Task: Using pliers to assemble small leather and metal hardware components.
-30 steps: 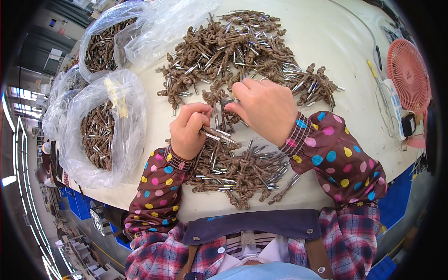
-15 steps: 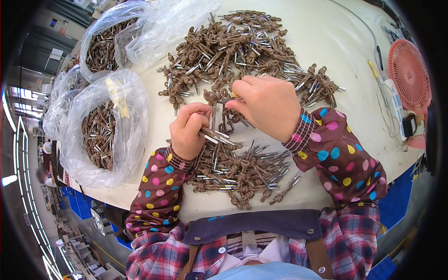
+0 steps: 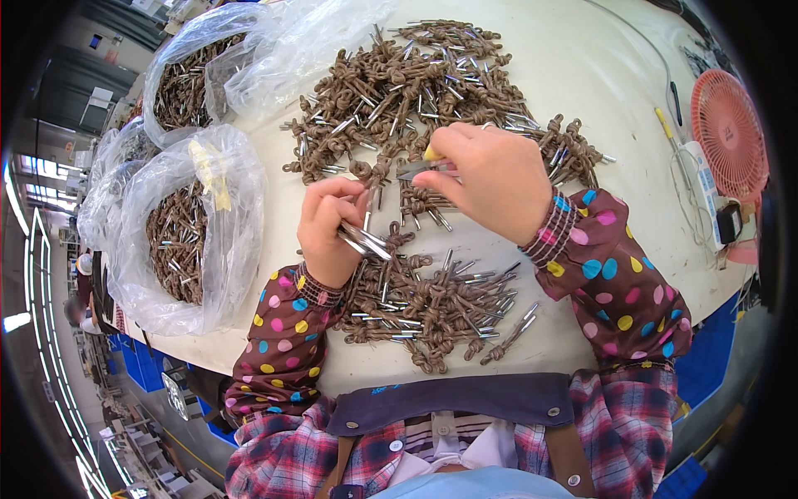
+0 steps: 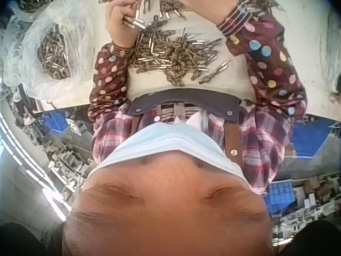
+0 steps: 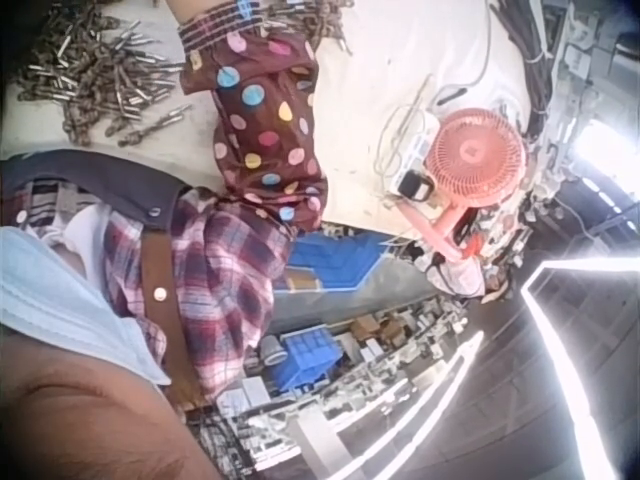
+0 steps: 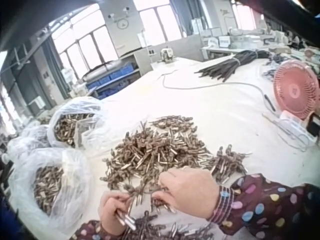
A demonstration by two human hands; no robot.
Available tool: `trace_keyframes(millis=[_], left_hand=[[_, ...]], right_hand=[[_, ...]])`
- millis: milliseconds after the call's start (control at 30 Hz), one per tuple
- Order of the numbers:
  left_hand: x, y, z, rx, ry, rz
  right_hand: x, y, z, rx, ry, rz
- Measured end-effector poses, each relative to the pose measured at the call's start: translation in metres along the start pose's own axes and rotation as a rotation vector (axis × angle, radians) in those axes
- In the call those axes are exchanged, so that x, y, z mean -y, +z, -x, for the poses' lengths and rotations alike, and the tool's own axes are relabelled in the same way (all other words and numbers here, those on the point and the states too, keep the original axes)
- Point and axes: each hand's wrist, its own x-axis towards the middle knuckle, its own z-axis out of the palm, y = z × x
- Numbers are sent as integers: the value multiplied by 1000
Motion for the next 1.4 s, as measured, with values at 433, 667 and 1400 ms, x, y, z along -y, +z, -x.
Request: trace_keyframes(millis=[433,667,1400], left_hand=[[-13,-9,-15,633,-940,781],[-16,-9,-18,746,-858,639],[-8,-15,-16,940,-700,646]], right_hand=[[-21,-9,14,149,181,-74],[-13,-29,40,121,-67,47],[3,-1,61,161,-282,34]])
